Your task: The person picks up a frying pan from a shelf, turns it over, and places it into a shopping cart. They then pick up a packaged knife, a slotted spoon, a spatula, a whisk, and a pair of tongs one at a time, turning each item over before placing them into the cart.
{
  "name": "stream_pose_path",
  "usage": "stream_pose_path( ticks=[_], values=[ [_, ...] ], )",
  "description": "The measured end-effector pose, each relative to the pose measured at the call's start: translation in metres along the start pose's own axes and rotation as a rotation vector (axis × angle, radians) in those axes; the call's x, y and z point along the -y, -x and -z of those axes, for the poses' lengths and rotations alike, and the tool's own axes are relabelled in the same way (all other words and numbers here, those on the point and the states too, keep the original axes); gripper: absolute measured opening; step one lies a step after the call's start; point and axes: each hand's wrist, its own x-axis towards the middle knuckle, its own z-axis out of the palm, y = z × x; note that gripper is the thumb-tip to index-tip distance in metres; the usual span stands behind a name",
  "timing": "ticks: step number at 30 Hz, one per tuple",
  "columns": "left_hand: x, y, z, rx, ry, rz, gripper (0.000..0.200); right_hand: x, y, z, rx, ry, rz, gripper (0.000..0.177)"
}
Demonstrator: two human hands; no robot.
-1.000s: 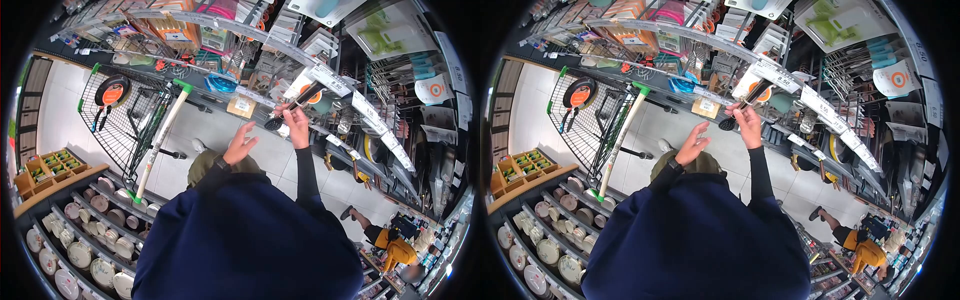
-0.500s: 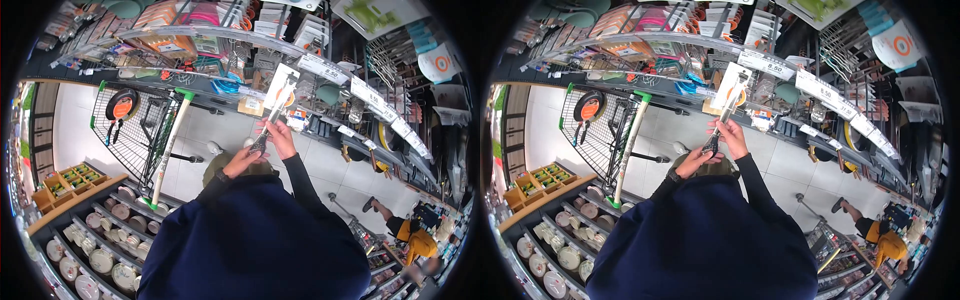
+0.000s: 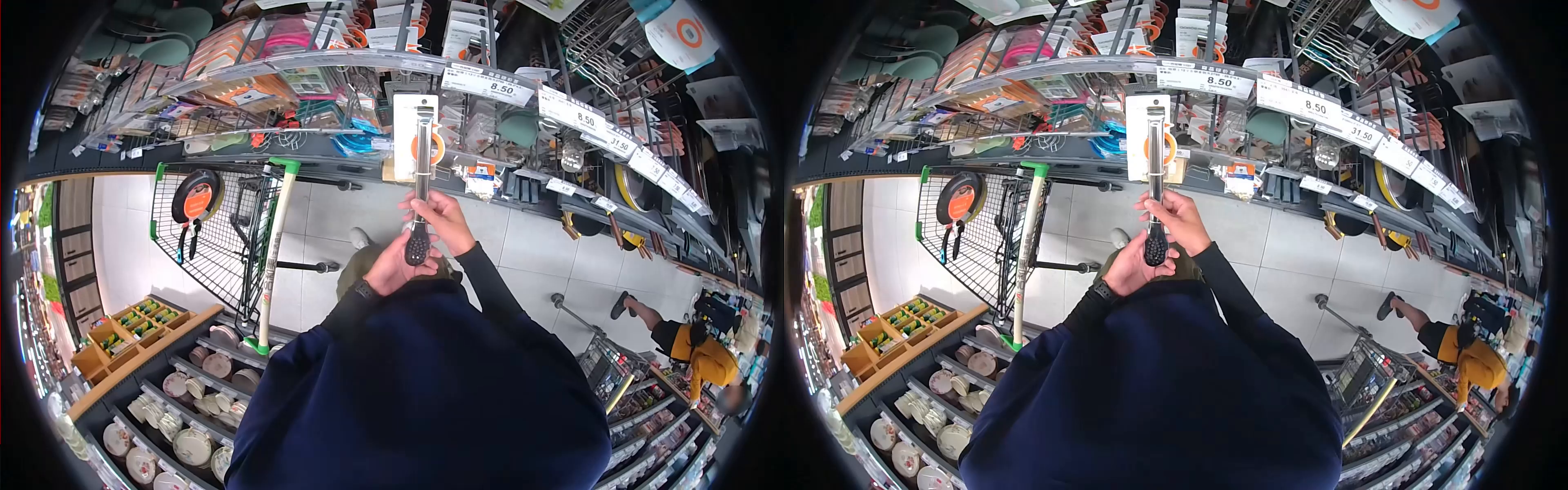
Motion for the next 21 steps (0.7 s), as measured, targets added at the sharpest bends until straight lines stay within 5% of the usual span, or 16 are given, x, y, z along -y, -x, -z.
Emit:
stream_pose_path(
  ticks=[19,21],
  values=[
    [-0.020,0.033,0.000,0.081,0.175,0.113,0.058,0.002,0.014,-0.044,-0.099,0.015,0.014,0.029],
    [-0.025,0.036,0.001,0.240,0.266,0.112,0.064,0.004,0.014,-0.050,-0.113,0.033,-0.004,0.030]
  ],
)
